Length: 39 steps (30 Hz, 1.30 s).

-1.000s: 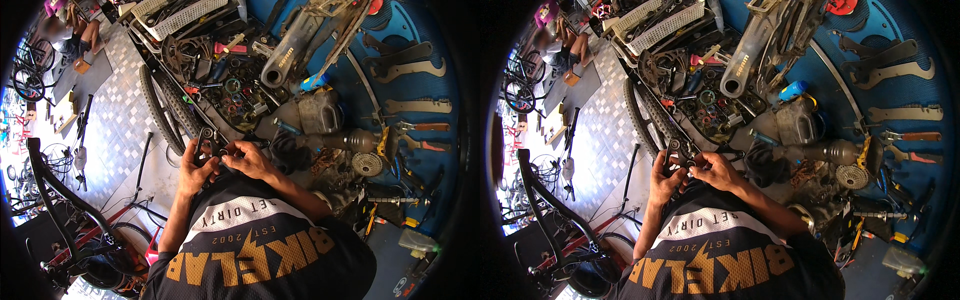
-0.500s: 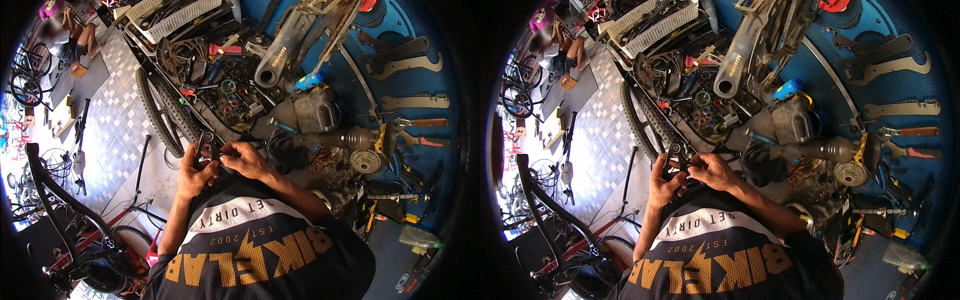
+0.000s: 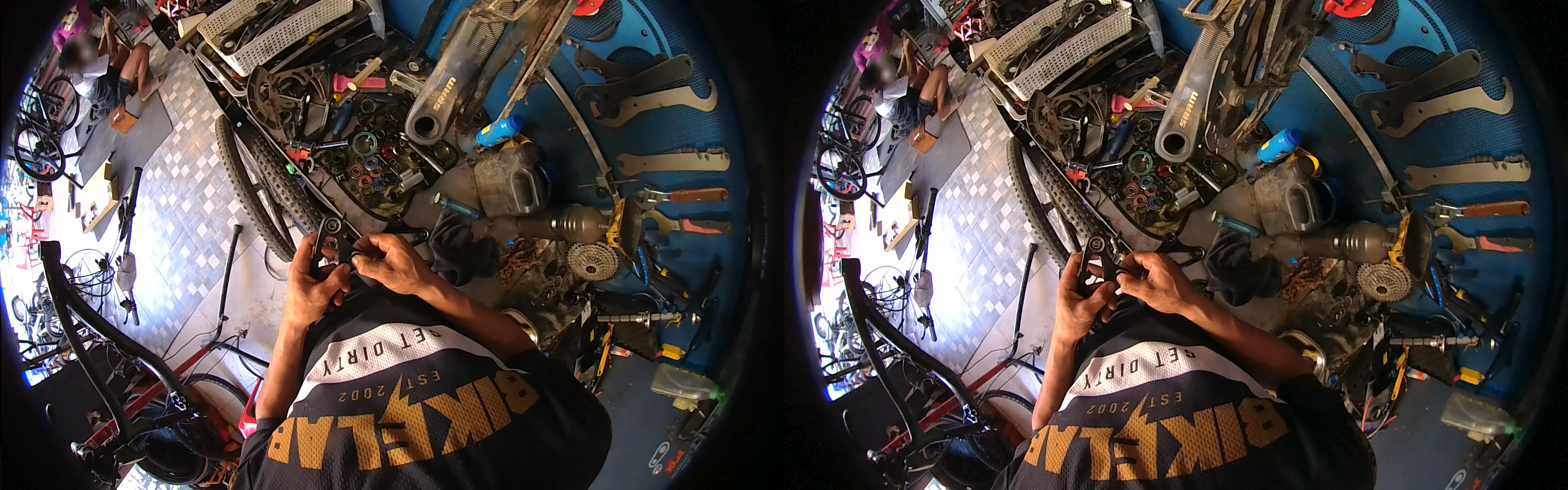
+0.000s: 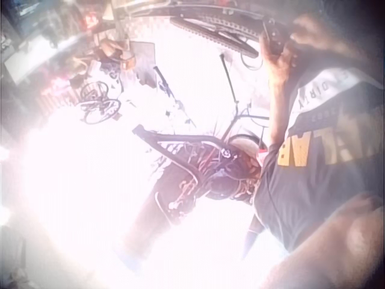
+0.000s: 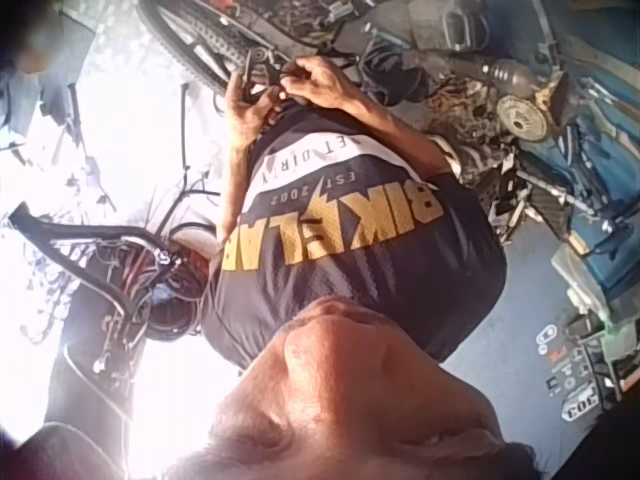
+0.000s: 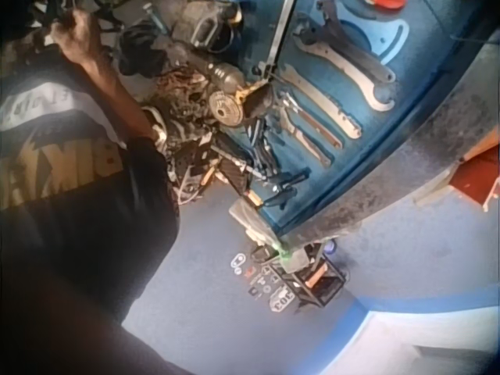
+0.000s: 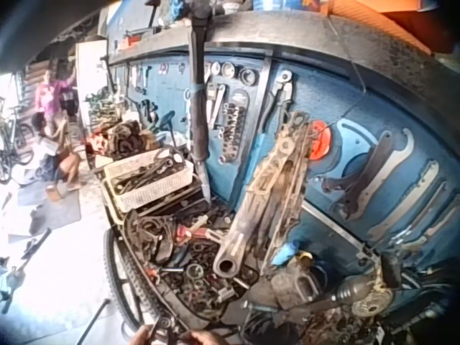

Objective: The person assembles small bicycle components at a workbench, handling a crank arm, bearings, and a small tube. They insert bearings into the crank arm and apply a substance from the tube to the parts.

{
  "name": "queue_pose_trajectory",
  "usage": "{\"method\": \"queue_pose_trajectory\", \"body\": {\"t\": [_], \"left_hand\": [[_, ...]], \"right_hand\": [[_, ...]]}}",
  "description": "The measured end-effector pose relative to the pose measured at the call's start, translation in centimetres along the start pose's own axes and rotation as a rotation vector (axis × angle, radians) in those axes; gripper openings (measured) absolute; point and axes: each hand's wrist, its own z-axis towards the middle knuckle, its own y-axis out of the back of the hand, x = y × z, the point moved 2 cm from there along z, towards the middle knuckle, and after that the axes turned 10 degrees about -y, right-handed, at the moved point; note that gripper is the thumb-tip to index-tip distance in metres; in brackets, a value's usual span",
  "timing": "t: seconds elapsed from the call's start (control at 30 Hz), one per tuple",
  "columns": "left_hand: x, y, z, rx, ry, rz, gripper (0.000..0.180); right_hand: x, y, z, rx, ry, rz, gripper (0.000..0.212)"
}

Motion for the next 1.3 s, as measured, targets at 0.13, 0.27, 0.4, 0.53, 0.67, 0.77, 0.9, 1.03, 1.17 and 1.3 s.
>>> {"method": "queue_pose_trajectory", "body": {"t": [0.13, 0.27, 0.4, 0.53, 0.67, 0.77, 0.9, 1.03, 1.17, 1.3], "left_hand": [[-0.1, 0.1, -0.1, 0.022, 0.004, -0.066, 0.057], [0.0, 0.1, 0.0, 0.010, 0.010, -0.054, 0.055], [-0.1, 0.0, 0.0, 0.024, 0.007, -0.059, 0.054], [-0.3, 0.0, 0.2, 0.037, 0.009, -0.054, 0.055], [-0.2, -0.1, 0.2, 0.027, 0.010, -0.018, 0.054], [-0.4, -0.1, 0.1, 0.035, 0.018, -0.057, 0.054], [-0.5, -0.2, 0.3, 0.041, 0.015, -0.039, 0.052], [-0.7, -0.1, 0.4, 0.014, -0.013, -0.054, 0.049], [-0.7, 0.2, 0.4, -0.081, -0.025, -0.210, 0.046], [-0.8, 0.8, 0.3, -0.093, -0.012, -0.295, 0.051]], "right_hand": [[-0.3, 0.1, 0.1, 0.031, -0.002, 0.037, 0.034], [-0.5, 0.1, 0.2, 0.006, 0.002, -0.022, 0.032], [-0.4, 0.2, 0.2, 0.088, -0.013, 0.130, 0.029], [-0.2, 0.3, 0.1, 0.049, 0.004, 0.024, 0.028], [0.0, 0.3, 0.1, 0.025, 0.000, 0.024, 0.029], [0.2, 0.4, 0.0, 0.064, -0.007, 0.053, 0.029], [0.5, 0.3, -0.2, 0.007, 0.040, -0.070, 0.029], [0.4, 2.1, -0.2, -0.029, 0.108, -0.126, 0.038], [0.2, 8.8, -0.3, -0.515, 0.190, -0.638, 0.040], [-1.7, 14.3, -1.8, -0.672, -0.106, -1.269, 0.044]]}}
